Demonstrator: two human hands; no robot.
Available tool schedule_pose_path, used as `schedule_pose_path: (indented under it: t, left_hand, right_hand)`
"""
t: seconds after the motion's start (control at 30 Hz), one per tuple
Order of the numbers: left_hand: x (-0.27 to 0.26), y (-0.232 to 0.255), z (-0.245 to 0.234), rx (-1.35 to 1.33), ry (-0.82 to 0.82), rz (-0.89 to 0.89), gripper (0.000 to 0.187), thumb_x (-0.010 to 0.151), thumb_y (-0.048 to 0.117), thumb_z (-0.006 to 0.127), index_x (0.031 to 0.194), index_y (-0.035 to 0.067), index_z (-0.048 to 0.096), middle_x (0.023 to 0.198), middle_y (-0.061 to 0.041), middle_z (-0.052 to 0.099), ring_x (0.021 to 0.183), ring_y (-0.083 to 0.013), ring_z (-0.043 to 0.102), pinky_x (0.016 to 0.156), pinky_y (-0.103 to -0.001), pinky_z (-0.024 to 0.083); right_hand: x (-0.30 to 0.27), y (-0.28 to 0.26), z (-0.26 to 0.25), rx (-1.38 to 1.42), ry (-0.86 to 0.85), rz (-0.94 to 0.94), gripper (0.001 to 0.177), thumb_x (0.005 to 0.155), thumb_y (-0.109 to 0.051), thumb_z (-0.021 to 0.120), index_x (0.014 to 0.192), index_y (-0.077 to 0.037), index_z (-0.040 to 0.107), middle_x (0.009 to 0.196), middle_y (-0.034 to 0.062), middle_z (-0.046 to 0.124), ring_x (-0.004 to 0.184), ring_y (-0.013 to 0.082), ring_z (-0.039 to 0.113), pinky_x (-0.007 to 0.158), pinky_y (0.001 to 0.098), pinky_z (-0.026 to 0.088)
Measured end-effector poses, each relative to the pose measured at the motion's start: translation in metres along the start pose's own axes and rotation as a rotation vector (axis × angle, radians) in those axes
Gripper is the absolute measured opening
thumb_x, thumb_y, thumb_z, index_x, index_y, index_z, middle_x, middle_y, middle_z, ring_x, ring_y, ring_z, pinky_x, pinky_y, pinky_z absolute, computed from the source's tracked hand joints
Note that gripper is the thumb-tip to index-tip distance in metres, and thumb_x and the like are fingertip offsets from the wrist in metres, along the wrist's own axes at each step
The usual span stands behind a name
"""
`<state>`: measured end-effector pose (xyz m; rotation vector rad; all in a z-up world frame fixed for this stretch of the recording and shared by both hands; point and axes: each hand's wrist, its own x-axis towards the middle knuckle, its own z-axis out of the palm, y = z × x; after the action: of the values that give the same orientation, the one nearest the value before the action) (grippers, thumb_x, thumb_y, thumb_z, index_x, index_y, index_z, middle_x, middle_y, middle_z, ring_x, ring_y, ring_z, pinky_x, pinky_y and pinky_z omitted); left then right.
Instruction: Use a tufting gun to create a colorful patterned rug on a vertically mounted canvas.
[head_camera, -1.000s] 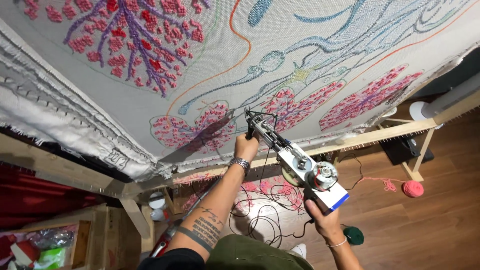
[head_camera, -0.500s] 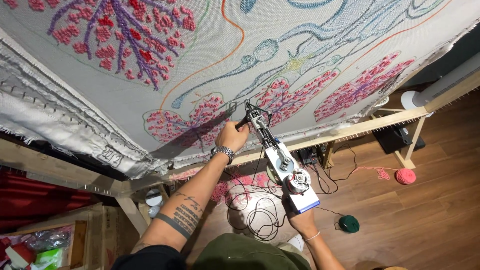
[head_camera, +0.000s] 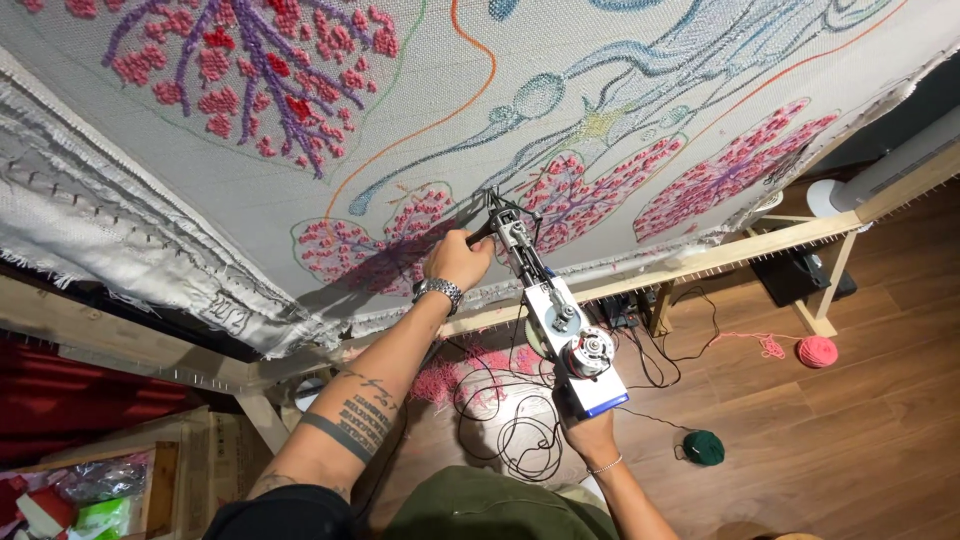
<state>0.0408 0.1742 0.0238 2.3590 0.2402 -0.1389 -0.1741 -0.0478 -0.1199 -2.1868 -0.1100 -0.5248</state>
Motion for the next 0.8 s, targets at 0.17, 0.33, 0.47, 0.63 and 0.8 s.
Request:
schedule_pose_path:
  t: [0.17, 0.33, 0.47, 0.63, 0.8]
  left_hand:
    - [0.013, 0.007, -0.020, 0.035, -0.010, 0.013, 0.033, 0.084, 0.048, 0.065, 0.083, 0.016, 0.075, 0.073, -0.010, 0.074, 0.082, -0.0330, 0.072, 0.079, -0.045, 0.052]
    - [0.046, -0.007, -0.042, 0.144, -0.043, 0.166, 0.038, 0.081, 0.052, 0.069, 0.095, 0.017, 0.074, 0.078, -0.011, 0.076, 0.083, -0.0309, 0.075, 0.079, -0.044, 0.055]
    - [0.051, -0.013, -0.064, 0.338, 0.080, 0.381, 0.048, 0.078, 0.054, 0.075, 0.101, 0.011, 0.075, 0.090, -0.017, 0.074, 0.087, -0.0354, 0.071, 0.077, -0.048, 0.055]
    - [0.040, -0.007, -0.075, 0.482, 0.026, 0.322, 0.045, 0.085, 0.053, 0.072, 0.100, 0.010, 0.076, 0.089, -0.017, 0.075, 0.085, -0.0323, 0.072, 0.082, -0.050, 0.053]
    - [0.042, -0.017, -0.069, 0.390, 0.193, 0.442, 0.041, 0.075, 0.043, 0.080, 0.100, 0.011, 0.078, 0.087, -0.017, 0.075, 0.085, -0.0338, 0.071, 0.078, -0.050, 0.051]
  right_hand:
    - [0.024, -0.022, 0.009, 0.133, 0.003, 0.050, 0.033, 0.081, -0.007, 0.072, 0.114, -0.005, 0.070, 0.106, 0.0115, 0.074, 0.098, 0.0275, 0.072, 0.087, 0.0370, 0.055]
    - [0.056, -0.038, 0.020, 0.064, -0.006, -0.124, 0.039, 0.080, -0.007, 0.072, 0.119, -0.001, 0.068, 0.113, 0.0172, 0.072, 0.105, 0.0321, 0.068, 0.092, 0.0393, 0.052]
    - [0.076, -0.051, 0.020, 0.074, -0.019, -0.033, 0.040, 0.081, -0.006, 0.070, 0.121, -0.003, 0.066, 0.113, 0.0162, 0.071, 0.104, 0.0313, 0.069, 0.091, 0.0383, 0.053]
    - [0.077, -0.067, 0.017, 0.093, -0.007, -0.173, 0.043, 0.082, 0.000, 0.063, 0.125, -0.002, 0.068, 0.119, 0.0177, 0.070, 0.110, 0.0324, 0.068, 0.096, 0.0391, 0.052]
    - [0.070, -0.055, 0.025, 0.051, 0.016, -0.141, 0.043, 0.078, -0.003, 0.068, 0.121, -0.003, 0.068, 0.114, 0.0174, 0.070, 0.105, 0.0344, 0.067, 0.093, 0.0405, 0.052]
